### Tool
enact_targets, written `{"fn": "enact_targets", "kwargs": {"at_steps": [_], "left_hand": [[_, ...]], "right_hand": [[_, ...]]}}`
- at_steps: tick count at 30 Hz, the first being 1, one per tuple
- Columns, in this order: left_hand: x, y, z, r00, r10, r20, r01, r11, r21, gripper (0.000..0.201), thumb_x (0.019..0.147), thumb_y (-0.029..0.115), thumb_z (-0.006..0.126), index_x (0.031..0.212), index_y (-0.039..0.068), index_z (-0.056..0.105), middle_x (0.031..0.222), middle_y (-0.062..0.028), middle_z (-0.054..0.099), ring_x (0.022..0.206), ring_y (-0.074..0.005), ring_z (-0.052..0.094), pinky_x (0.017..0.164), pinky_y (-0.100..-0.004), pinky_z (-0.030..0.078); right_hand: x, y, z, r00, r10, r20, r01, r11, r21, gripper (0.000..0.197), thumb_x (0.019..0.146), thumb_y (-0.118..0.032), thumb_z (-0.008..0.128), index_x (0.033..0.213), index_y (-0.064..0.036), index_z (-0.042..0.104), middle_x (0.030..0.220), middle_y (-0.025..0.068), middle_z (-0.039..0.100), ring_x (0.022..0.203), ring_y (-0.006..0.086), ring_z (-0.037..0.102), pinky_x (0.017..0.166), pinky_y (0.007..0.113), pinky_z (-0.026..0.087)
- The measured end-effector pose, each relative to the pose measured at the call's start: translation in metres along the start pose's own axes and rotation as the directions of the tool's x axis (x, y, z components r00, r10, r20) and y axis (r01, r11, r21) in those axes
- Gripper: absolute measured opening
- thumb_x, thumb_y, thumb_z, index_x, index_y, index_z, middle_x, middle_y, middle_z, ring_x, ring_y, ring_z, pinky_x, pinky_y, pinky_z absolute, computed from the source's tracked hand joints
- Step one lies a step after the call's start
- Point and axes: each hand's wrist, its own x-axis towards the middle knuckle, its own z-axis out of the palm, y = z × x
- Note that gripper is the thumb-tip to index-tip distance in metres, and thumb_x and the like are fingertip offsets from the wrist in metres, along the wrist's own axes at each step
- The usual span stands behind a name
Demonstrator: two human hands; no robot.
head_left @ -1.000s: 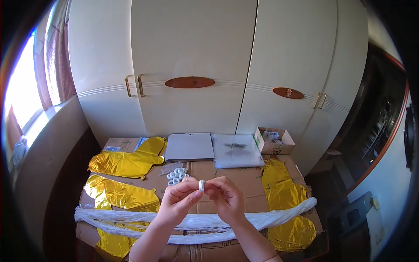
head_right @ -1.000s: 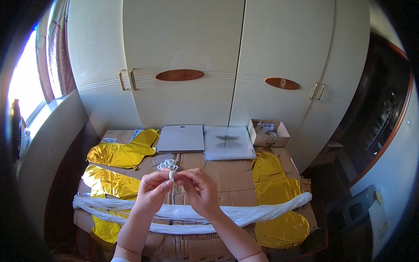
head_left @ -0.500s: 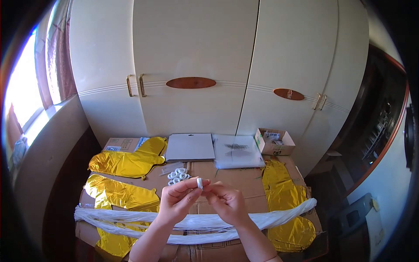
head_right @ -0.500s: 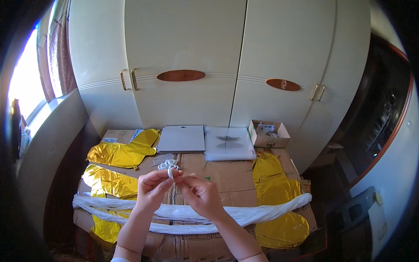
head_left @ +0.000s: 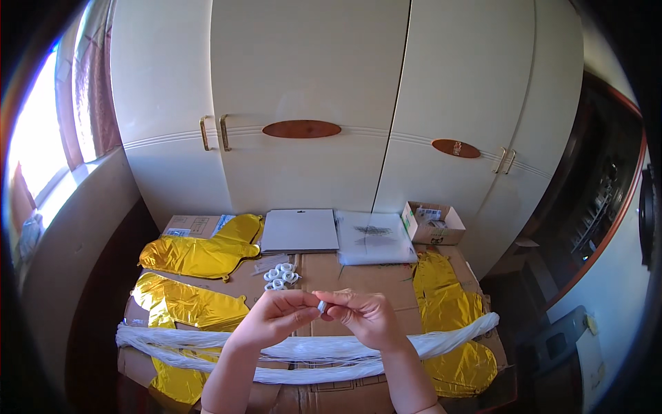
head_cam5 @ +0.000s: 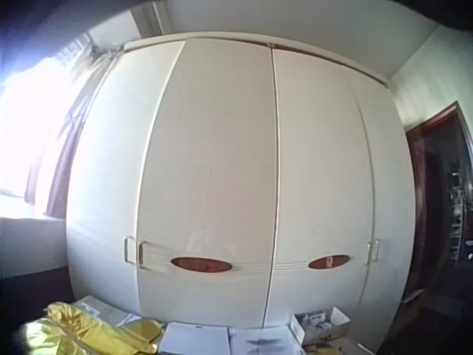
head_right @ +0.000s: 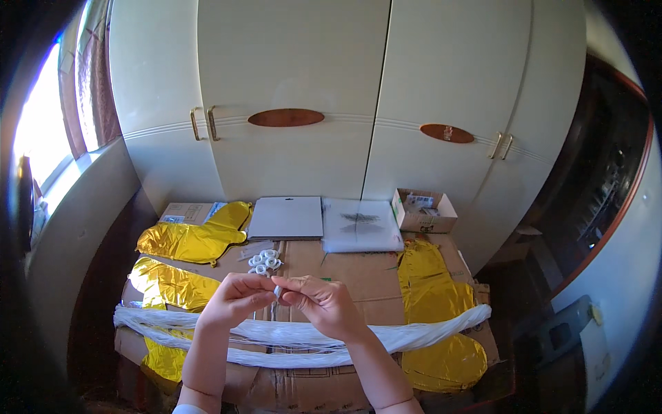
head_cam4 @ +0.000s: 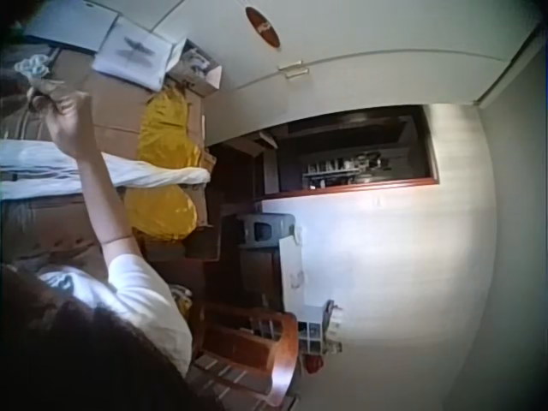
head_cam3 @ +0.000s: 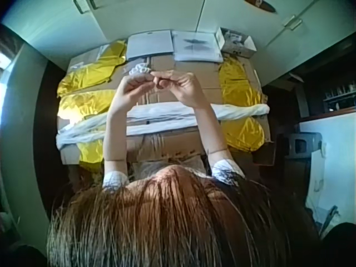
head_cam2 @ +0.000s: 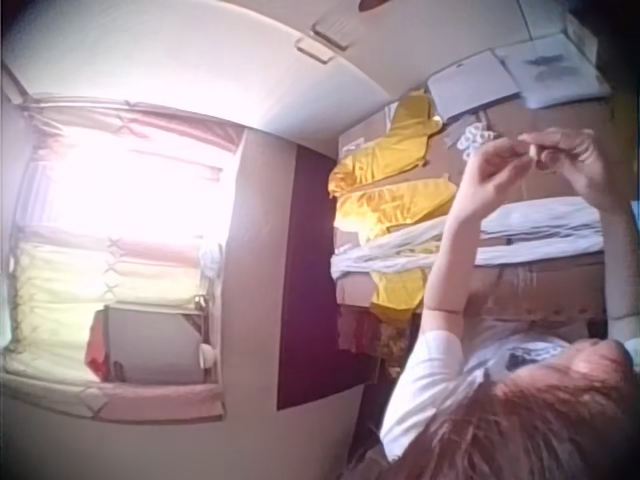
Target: Manually attaching small white plastic components onto a white strap or cord at a packaging station.
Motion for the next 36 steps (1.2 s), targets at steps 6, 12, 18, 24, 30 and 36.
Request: {"fn": "enact_targets", "kwargs": {"at_steps": [6, 12, 18, 24, 30, 36], "left_hand": [[0.003, -0.006, -0.004, 0.993, 0.009, 0.115, 0.003, 0.995, -0.099, 0.017, 0.083, 0.009, 0.060, 0.092, -0.006, 0.059, 0.081, -0.0071, 0.065, 0.075, -0.0065, 0.057, 0.065, -0.0192, 0.044], [0.005, -0.012, -0.002, 0.996, 0.049, 0.078, -0.032, 0.978, -0.207, 0.016, 0.081, 0.010, 0.063, 0.085, -0.004, 0.058, 0.078, -0.0098, 0.064, 0.074, -0.0122, 0.062, 0.065, -0.0219, 0.048], [0.007, -0.010, 0.000, 0.991, 0.127, 0.047, -0.105, 0.942, -0.318, 0.019, 0.077, 0.000, 0.064, 0.083, 0.001, 0.046, 0.076, -0.0092, 0.062, 0.071, -0.0151, 0.063, 0.064, -0.0229, 0.049], [0.007, -0.005, -0.008, 0.997, 0.078, -0.004, -0.076, 0.963, -0.258, 0.023, 0.076, 0.000, 0.066, 0.085, 0.004, 0.046, 0.074, -0.0046, 0.060, 0.068, -0.0116, 0.061, 0.060, -0.0208, 0.047], [-0.002, 0.004, -0.032, 0.889, 0.326, -0.323, -0.242, 0.931, 0.274, 0.010, 0.077, 0.000, 0.064, 0.080, 0.002, 0.054, 0.072, -0.0015, 0.059, 0.063, -0.0037, 0.054, 0.054, -0.0171, 0.042], [-0.028, 0.033, -0.058, 0.704, 0.390, -0.593, -0.542, 0.835, -0.094, 0.008, 0.078, -0.003, 0.057, 0.082, 0.002, 0.052, 0.079, -0.0053, 0.058, 0.047, -0.0013, 0.036, 0.041, -0.0145, 0.026]], "right_hand": [[0.000, -0.004, 0.001, 0.992, 0.117, -0.040, -0.112, 0.988, 0.106, 0.022, 0.078, 0.007, 0.058, 0.096, -0.0029, 0.066, 0.085, 0.0056, 0.066, 0.078, 0.0083, 0.061, 0.072, 0.021, 0.050], [-0.002, 0.003, 0.011, 0.981, 0.110, -0.162, -0.103, 0.993, 0.053, 0.017, 0.076, 0.006, 0.062, 0.090, -0.0008, 0.066, 0.080, 0.0048, 0.066, 0.075, 0.0069, 0.061, 0.068, 0.020, 0.050], [-0.002, 0.002, 0.020, 0.970, 0.151, -0.192, -0.128, 0.983, 0.128, 0.008, 0.078, -0.001, 0.064, 0.086, 0.0005, 0.065, 0.077, 0.0055, 0.065, 0.072, 0.0066, 0.059, 0.065, 0.020, 0.049], [0.000, 0.009, 0.022, 0.958, 0.173, -0.226, -0.111, 0.958, 0.265, 0.008, 0.079, -0.001, 0.063, 0.087, 0.0003, 0.063, 0.080, 0.0039, 0.064, 0.074, 0.0087, 0.059, 0.069, 0.021, 0.048], [0.010, 0.010, 0.029, 0.920, 0.121, -0.373, -0.036, 0.973, 0.227, 0.006, 0.079, -0.005, 0.063, 0.085, -0.0018, 0.063, 0.074, 0.0010, 0.059, 0.065, 0.0067, 0.052, 0.062, 0.019, 0.043], [0.055, 0.079, 0.035, 0.927, 0.329, -0.177, -0.324, 0.944, 0.058, 0.007, 0.079, -0.006, 0.062, 0.084, 0.0002, 0.063, 0.071, 0.0010, 0.060, 0.062, 0.0057, 0.052, 0.059, 0.020, 0.043]]}}
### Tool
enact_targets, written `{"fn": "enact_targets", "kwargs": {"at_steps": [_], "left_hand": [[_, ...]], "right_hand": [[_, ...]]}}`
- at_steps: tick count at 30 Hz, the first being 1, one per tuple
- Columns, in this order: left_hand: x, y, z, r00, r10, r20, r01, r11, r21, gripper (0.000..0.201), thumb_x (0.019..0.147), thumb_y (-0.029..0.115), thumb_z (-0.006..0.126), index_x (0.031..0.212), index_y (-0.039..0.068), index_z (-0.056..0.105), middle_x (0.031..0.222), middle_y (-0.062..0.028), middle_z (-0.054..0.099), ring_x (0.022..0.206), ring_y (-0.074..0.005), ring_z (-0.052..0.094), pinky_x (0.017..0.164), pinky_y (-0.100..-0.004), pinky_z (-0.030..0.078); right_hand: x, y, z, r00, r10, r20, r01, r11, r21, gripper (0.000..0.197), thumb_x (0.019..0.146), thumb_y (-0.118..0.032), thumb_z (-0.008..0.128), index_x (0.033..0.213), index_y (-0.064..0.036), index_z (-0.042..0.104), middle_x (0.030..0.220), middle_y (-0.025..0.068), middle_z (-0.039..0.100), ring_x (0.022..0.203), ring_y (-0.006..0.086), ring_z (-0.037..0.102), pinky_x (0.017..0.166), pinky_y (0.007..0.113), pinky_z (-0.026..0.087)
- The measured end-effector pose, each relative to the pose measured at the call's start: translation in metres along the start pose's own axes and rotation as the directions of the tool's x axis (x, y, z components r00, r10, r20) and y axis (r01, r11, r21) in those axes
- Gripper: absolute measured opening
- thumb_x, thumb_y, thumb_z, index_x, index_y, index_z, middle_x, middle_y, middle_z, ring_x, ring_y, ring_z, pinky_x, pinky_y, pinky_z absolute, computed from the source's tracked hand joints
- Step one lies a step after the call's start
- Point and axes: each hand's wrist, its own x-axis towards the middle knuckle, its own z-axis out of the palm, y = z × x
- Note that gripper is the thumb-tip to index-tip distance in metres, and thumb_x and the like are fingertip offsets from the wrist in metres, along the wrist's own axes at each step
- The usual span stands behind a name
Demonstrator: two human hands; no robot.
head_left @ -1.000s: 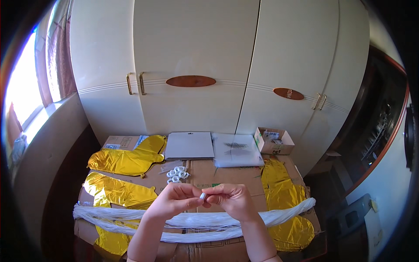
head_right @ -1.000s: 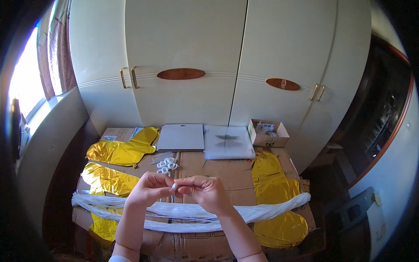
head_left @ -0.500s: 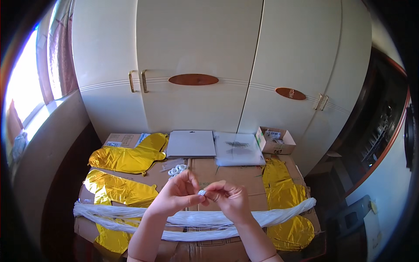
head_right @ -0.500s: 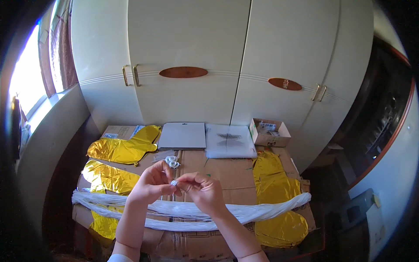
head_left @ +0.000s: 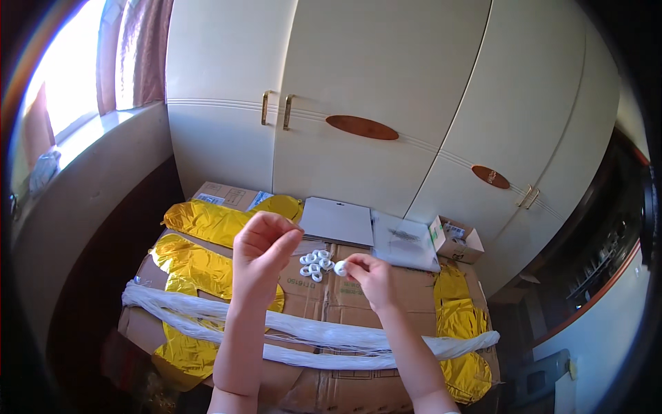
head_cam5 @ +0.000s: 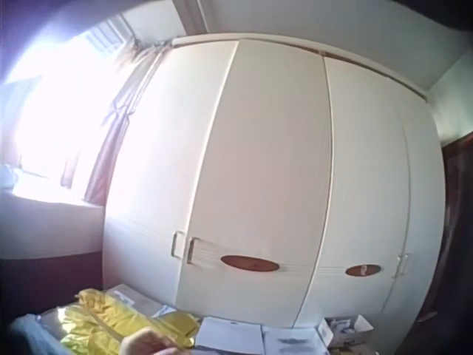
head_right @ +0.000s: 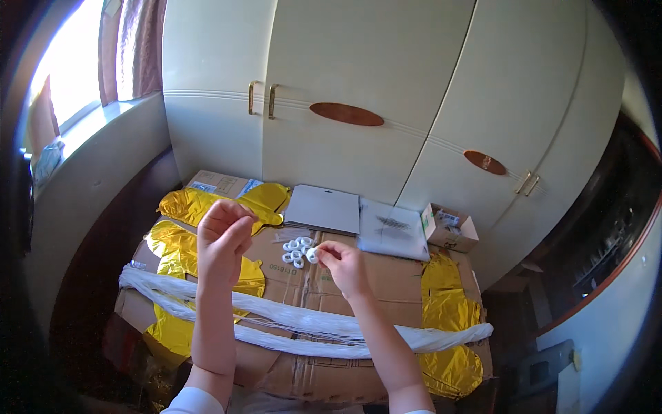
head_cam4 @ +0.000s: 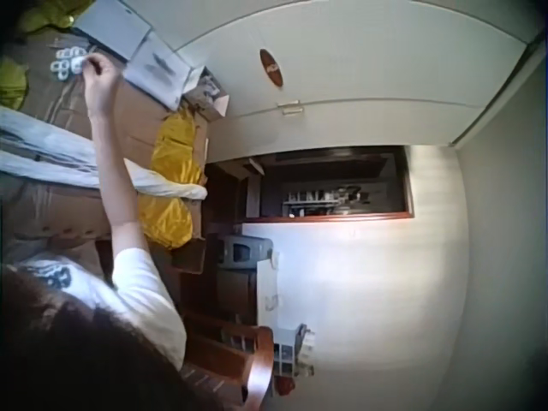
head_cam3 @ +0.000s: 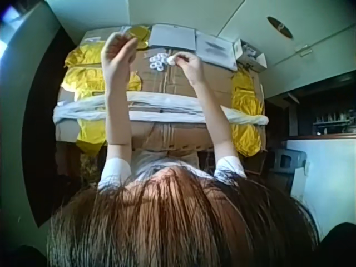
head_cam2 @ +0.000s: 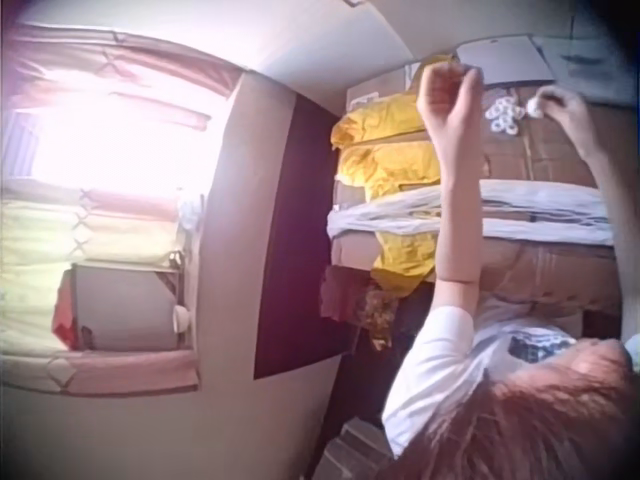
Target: Manually attaching small white plastic components onto a white strap or cord at a packaging station.
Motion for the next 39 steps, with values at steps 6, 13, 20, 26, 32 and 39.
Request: {"fn": "enact_targets", "kwargs": {"at_steps": [6, 13, 20, 26, 32, 39], "left_hand": [[-0.002, 0.021, -0.021, 0.991, 0.136, -0.003, -0.136, 0.985, -0.108, 0.007, 0.079, 0.002, 0.058, 0.082, 0.004, 0.052, 0.080, -0.0075, 0.057, 0.048, -0.0023, 0.038, 0.041, -0.0136, 0.027], [-0.004, 0.035, -0.036, 0.978, 0.209, -0.015, -0.207, 0.952, -0.226, 0.007, 0.080, 0.001, 0.057, 0.084, 0.003, 0.052, 0.082, -0.0080, 0.057, 0.052, -0.0022, 0.041, 0.042, -0.0128, 0.029], [-0.005, 0.040, -0.038, 0.973, 0.230, 0.004, -0.221, 0.940, -0.258, 0.006, 0.081, 0.003, 0.056, 0.084, 0.004, 0.052, 0.080, -0.0085, 0.056, 0.053, -0.0045, 0.044, 0.043, -0.0123, 0.033], [-0.006, 0.040, -0.040, 0.974, 0.225, 0.011, -0.209, 0.921, -0.329, 0.008, 0.079, -0.001, 0.058, 0.085, 0.002, 0.053, 0.083, -0.0077, 0.058, 0.052, 0.0009, 0.038, 0.045, -0.0119, 0.025], [-0.008, 0.041, -0.036, 0.972, 0.233, 0.018, -0.215, 0.922, -0.322, 0.009, 0.079, 0.000, 0.059, 0.085, 0.002, 0.053, 0.082, -0.0080, 0.058, 0.053, 0.0002, 0.038, 0.046, -0.0122, 0.026], [-0.009, 0.042, -0.038, 0.967, 0.252, 0.032, -0.228, 0.917, -0.326, 0.007, 0.080, 0.003, 0.058, 0.084, 0.003, 0.053, 0.080, -0.0079, 0.057, 0.053, -0.0017, 0.040, 0.045, -0.0127, 0.028]], "right_hand": [[0.056, 0.076, 0.003, 0.995, 0.080, 0.066, -0.051, 0.931, -0.362, 0.008, 0.078, -0.007, 0.063, 0.083, -0.0010, 0.065, 0.067, 0.0001, 0.061, 0.057, 0.0056, 0.054, 0.054, 0.020, 0.044], [0.065, 0.089, -0.004, 0.978, 0.195, 0.080, -0.084, 0.709, -0.700, 0.008, 0.074, -0.005, 0.066, 0.081, 0.0003, 0.064, 0.069, 0.0028, 0.062, 0.057, 0.0060, 0.054, 0.051, 0.020, 0.044], [0.066, 0.122, -0.011, 0.986, 0.166, -0.016, -0.140, 0.770, -0.623, 0.008, 0.071, -0.011, 0.068, 0.076, -0.0050, 0.065, 0.064, 0.0056, 0.062, 0.054, 0.0109, 0.058, 0.051, 0.026, 0.046], [0.059, 0.122, -0.004, 0.999, -0.031, 0.017, 0.033, 0.633, -0.774, 0.014, 0.070, -0.016, 0.069, 0.077, -0.0049, 0.065, 0.069, 0.0088, 0.062, 0.064, 0.0200, 0.060, 0.059, 0.032, 0.047], [0.047, 0.110, 0.001, 0.962, -0.268, 0.046, 0.192, 0.550, -0.813, 0.014, 0.075, -0.016, 0.065, 0.079, -0.0035, 0.065, 0.078, 0.0097, 0.061, 0.064, 0.0208, 0.060, 0.062, 0.031, 0.047], [0.024, 0.090, 0.010, 0.954, -0.226, 0.197, 0.288, 0.502, -0.815, 0.012, 0.077, -0.016, 0.061, 0.082, -0.0057, 0.063, 0.083, 0.0098, 0.059, 0.073, 0.0277, 0.059, 0.067, 0.035, 0.047]]}}
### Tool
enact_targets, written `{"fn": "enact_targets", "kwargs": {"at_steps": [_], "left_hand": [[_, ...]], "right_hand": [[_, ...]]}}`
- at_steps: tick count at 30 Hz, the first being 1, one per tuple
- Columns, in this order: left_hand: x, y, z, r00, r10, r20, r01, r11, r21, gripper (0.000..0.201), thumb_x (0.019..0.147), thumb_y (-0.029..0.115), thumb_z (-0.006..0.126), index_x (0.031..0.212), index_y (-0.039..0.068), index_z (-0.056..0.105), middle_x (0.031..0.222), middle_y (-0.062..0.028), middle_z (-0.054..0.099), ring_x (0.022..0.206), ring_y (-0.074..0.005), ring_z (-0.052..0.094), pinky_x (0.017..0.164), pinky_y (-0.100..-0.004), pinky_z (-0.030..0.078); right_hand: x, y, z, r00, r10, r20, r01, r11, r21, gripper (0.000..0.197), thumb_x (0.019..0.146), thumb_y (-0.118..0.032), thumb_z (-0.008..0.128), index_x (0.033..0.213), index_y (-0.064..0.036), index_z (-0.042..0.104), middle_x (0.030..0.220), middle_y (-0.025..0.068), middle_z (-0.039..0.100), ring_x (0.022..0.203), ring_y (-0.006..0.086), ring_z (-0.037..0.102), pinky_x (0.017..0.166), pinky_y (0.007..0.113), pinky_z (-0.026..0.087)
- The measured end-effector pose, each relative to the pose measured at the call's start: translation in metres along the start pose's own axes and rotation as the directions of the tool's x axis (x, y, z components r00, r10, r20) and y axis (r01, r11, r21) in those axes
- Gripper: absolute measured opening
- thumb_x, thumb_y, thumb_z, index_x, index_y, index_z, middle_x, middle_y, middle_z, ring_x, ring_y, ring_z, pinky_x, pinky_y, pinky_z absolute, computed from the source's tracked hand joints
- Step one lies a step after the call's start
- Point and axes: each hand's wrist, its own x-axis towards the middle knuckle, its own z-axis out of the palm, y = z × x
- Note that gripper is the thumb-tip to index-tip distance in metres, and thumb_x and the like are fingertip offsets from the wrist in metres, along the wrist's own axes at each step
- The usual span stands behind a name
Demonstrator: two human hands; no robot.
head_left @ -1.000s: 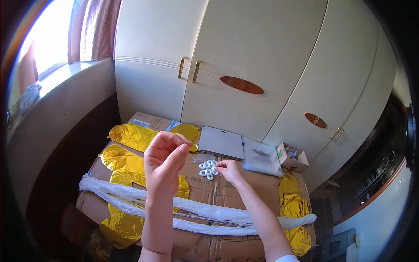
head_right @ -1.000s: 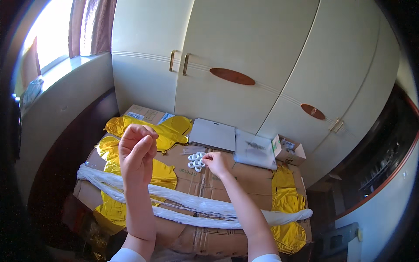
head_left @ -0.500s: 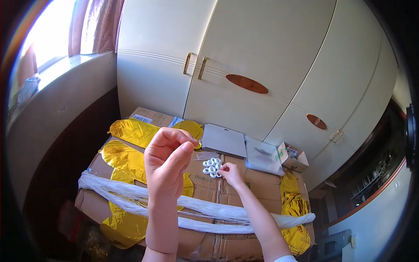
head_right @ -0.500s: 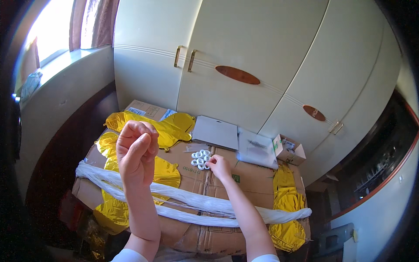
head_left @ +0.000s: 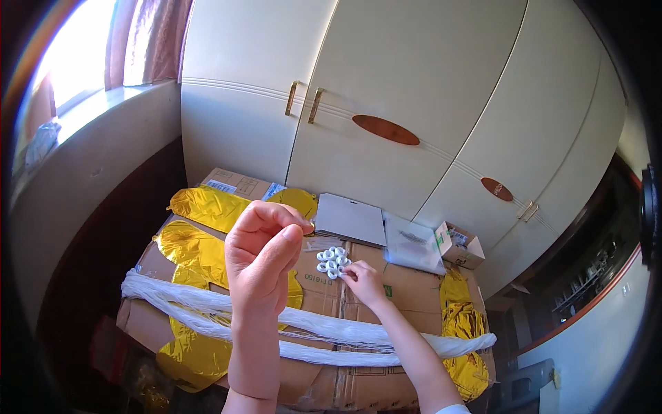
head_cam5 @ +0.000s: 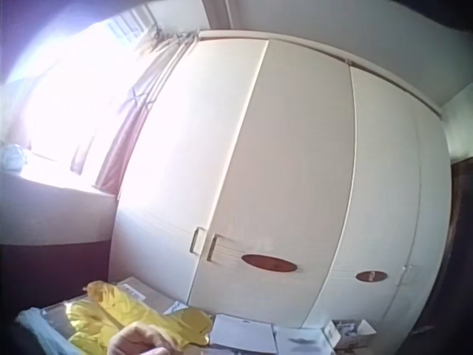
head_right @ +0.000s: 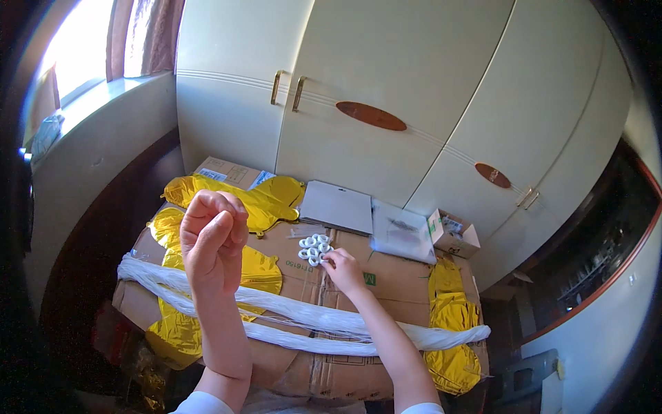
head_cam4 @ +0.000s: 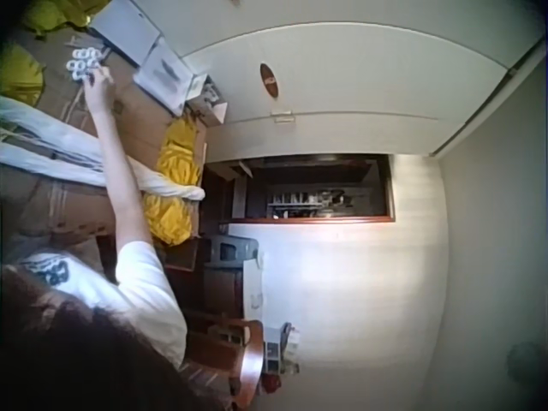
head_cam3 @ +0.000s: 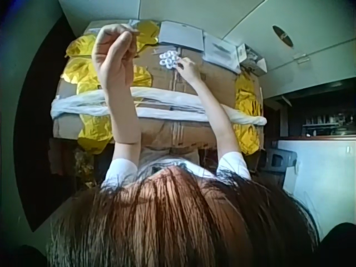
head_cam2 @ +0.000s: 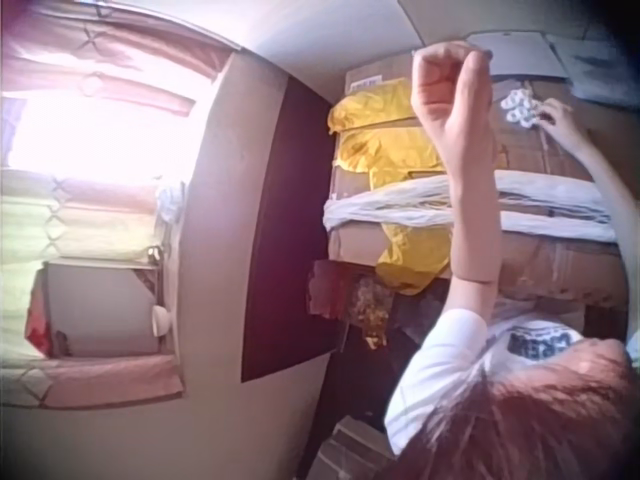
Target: Manually attaching small white plastic components onto a white strap or cord at a packaging station.
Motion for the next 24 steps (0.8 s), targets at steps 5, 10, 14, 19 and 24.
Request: {"fn": "enact_targets", "kwargs": {"at_steps": [5, 10, 14, 19, 24], "left_hand": [[0.000, -0.002, 0.005, 1.000, -0.029, 0.007, 0.029, 0.998, 0.047, 0.004, 0.081, 0.005, 0.056, 0.083, 0.004, 0.052, 0.078, -0.0079, 0.055, 0.055, -0.0060, 0.044, 0.045, -0.0141, 0.034], [0.000, -0.005, 0.003, 1.000, -0.026, -0.004, 0.026, 1.000, -0.006, 0.006, 0.081, 0.001, 0.056, 0.084, 0.001, 0.052, 0.081, -0.0097, 0.057, 0.051, -0.0011, 0.036, 0.046, -0.0136, 0.027], [-0.004, -0.003, 0.006, 1.000, -0.001, -0.002, 0.001, 1.000, 0.024, 0.007, 0.081, 0.004, 0.056, 0.084, 0.000, 0.051, 0.082, -0.0104, 0.057, 0.051, -0.0022, 0.035, 0.047, -0.0145, 0.027], [-0.018, 0.010, 0.028, 0.958, 0.083, 0.274, -0.202, 0.876, 0.438, 0.004, 0.071, 0.002, 0.058, 0.073, 0.001, 0.061, 0.064, -0.0101, 0.054, 0.051, -0.0090, 0.043, 0.047, -0.0211, 0.033], [-0.035, 0.023, 0.039, 0.719, 0.207, 0.663, -0.226, 0.972, -0.059, 0.012, 0.074, 0.000, 0.056, 0.062, -0.001, 0.060, 0.056, -0.0107, 0.053, 0.049, -0.0199, 0.048, 0.043, -0.0279, 0.039]], "right_hand": [[0.002, 0.014, 0.010, 0.996, -0.079, -0.028, 0.076, 0.994, -0.076, 0.009, 0.076, -0.010, 0.061, 0.082, -0.0049, 0.064, 0.083, 0.0089, 0.061, 0.075, 0.0263, 0.060, 0.068, 0.033, 0.048], [-0.007, -0.013, -0.012, 0.992, -0.106, -0.072, 0.103, 0.994, -0.042, 0.009, 0.077, -0.009, 0.060, 0.083, -0.0052, 0.064, 0.084, 0.0085, 0.061, 0.075, 0.0254, 0.060, 0.067, 0.033, 0.049], [-0.042, -0.051, -0.040, 0.987, -0.120, 0.103, 0.116, 0.992, 0.038, 0.009, 0.077, -0.009, 0.061, 0.085, -0.0066, 0.065, 0.085, 0.0071, 0.062, 0.075, 0.0230, 0.060, 0.066, 0.032, 0.049], [-0.085, -0.066, -0.047, 0.953, -0.250, 0.172, 0.249, 0.968, 0.025, 0.007, 0.076, -0.013, 0.063, 0.081, -0.0092, 0.066, 0.081, 0.0036, 0.061, 0.077, 0.0214, 0.058, 0.069, 0.032, 0.048], [-0.104, -0.060, -0.039, 0.951, -0.278, 0.135, 0.287, 0.957, -0.047, 0.005, 0.075, -0.013, 0.064, 0.079, -0.0101, 0.066, 0.078, 0.0013, 0.060, 0.074, 0.0188, 0.057, 0.063, 0.031, 0.049]]}}
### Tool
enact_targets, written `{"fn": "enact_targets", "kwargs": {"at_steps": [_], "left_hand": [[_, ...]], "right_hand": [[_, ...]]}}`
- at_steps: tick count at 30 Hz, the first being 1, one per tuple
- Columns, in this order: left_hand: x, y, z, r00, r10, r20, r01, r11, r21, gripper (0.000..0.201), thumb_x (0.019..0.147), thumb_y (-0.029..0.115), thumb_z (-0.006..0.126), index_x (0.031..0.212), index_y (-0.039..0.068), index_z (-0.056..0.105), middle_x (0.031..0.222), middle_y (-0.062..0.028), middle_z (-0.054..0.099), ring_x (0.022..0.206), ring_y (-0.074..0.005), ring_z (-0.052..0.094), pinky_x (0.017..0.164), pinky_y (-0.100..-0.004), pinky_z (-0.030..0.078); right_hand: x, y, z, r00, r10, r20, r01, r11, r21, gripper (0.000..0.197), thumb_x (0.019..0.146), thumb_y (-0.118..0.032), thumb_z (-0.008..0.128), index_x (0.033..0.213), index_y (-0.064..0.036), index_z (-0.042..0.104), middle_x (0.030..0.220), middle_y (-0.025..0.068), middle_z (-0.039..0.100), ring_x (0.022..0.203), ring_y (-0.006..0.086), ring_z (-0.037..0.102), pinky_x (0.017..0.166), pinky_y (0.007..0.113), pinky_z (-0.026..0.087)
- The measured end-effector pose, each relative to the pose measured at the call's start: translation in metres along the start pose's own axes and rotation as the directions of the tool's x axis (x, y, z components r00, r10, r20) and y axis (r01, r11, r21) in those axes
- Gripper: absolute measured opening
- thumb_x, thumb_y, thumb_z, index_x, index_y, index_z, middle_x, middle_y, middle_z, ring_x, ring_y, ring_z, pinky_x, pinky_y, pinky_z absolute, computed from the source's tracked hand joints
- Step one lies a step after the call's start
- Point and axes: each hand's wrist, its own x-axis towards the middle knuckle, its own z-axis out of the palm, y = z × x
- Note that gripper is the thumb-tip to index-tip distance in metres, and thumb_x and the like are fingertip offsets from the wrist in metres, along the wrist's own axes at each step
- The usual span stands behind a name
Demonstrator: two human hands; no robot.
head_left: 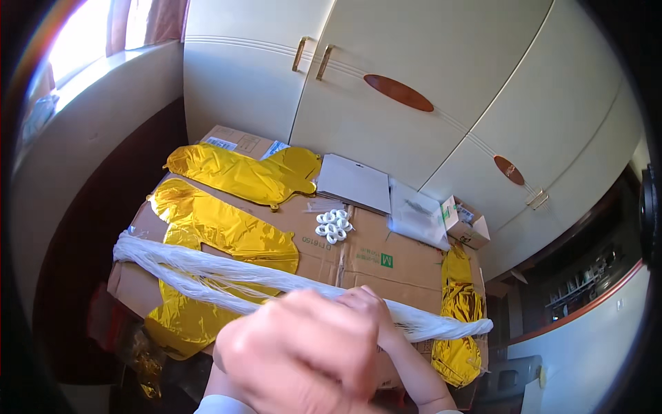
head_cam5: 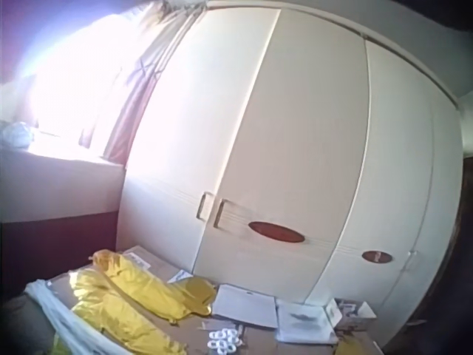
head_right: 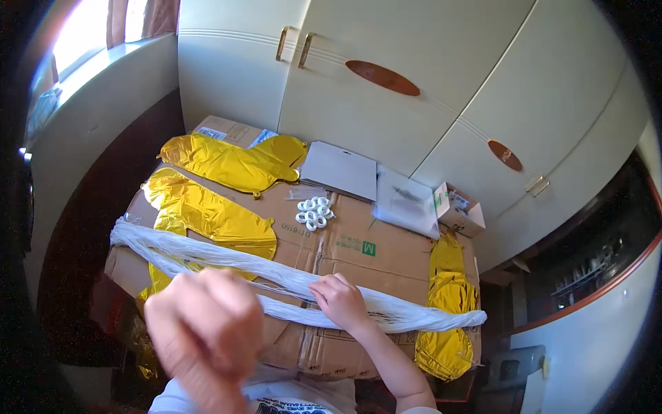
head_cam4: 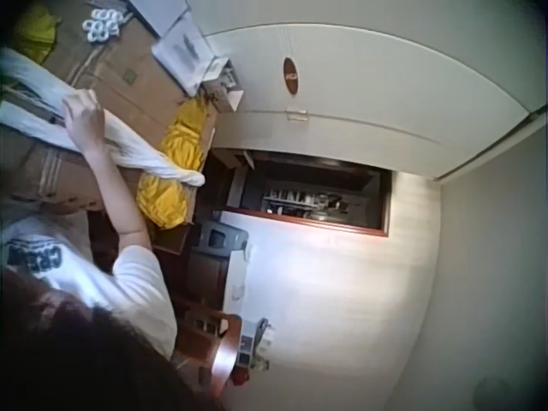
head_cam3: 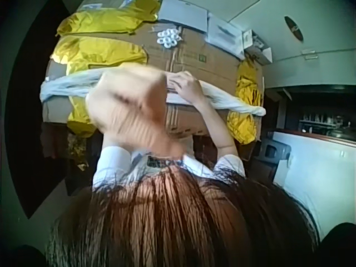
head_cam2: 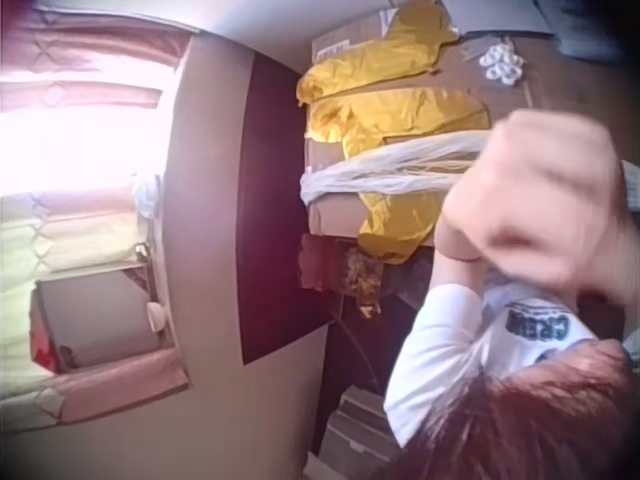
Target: Manually attaching small white plastic components onto a white strap or cord at a packaging station.
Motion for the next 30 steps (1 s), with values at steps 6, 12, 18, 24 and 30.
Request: {"fn": "enact_targets", "kwargs": {"at_steps": [6, 12, 18, 24, 30], "left_hand": [[-0.002, 0.021, 0.006, 0.993, 0.113, -0.017, -0.115, 0.978, -0.173, 0.005, 0.073, 0.002, 0.059, 0.068, 0.002, 0.060, 0.059, -0.0109, 0.053, 0.049, -0.0191, 0.045, 0.043, -0.0264, 0.035], [0.006, 0.013, 0.016, 0.991, 0.052, -0.120, -0.098, 0.907, -0.410, 0.015, 0.078, 0.006, 0.065, 0.089, 0.015, 0.062, 0.061, -0.0045, 0.053, 0.046, -0.0091, 0.043, 0.035, -0.0196, 0.028], [0.010, 0.018, 0.008, 0.968, 0.240, 0.070, -0.147, 0.773, -0.617, 0.011, 0.078, 0.002, 0.062, 0.080, 0.014, 0.061, 0.062, -0.0032, 0.053, 0.045, -0.0068, 0.042, 0.037, -0.0177, 0.025], [0.019, 0.023, 0.004, 0.840, 0.359, 0.406, -0.014, 0.762, -0.647, 0.026, 0.086, 0.010, 0.047, 0.060, 0.009, 0.049, 0.058, -0.0010, 0.043, 0.045, -0.0106, 0.042, 0.038, -0.0229, 0.027], [0.026, 0.014, 0.021, 0.710, 0.196, 0.677, 0.164, 0.888, -0.429, 0.017, 0.083, 0.008, 0.052, 0.067, 0.002, 0.057, 0.063, -0.0098, 0.054, 0.053, -0.0192, 0.052, 0.043, -0.0283, 0.040]], "right_hand": [[0.019, -0.020, 0.002, 0.997, 0.079, -0.017, -0.079, 0.997, 0.022, 0.006, 0.072, -0.011, 0.066, 0.078, -0.0083, 0.065, 0.077, 0.0040, 0.059, 0.075, 0.0221, 0.055, 0.066, 0.032, 0.047], [0.035, -0.019, 0.018, 0.997, 0.073, -0.026, -0.074, 0.996, -0.052, 0.006, 0.073, -0.014, 0.066, 0.075, -0.0088, 0.065, 0.076, 0.0029, 0.058, 0.075, 0.0215, 0.055, 0.066, 0.032, 0.047], [0.039, -0.019, 0.017, 0.993, 0.112, -0.026, -0.112, 0.994, 0.010, 0.008, 0.075, -0.015, 0.064, 0.073, -0.0074, 0.061, 0.074, 0.0042, 0.057, 0.074, 0.0217, 0.056, 0.066, 0.033, 0.046], [0.037, -0.010, 0.000, 0.910, 0.358, 0.207, -0.413, 0.819, 0.398, 0.012, 0.082, -0.014, 0.058, 0.088, -0.0054, 0.052, 0.067, 0.0042, 0.054, 0.070, 0.0153, 0.055, 0.063, 0.029, 0.044], [0.059, -0.023, -0.055, 0.913, 0.228, 0.338, -0.407, 0.573, 0.711, 0.018, 0.085, -0.012, 0.055, 0.098, -0.0051, 0.046, 0.067, -0.0029, 0.044, 0.064, 0.0049, 0.040, 0.059, 0.021, 0.037]]}}
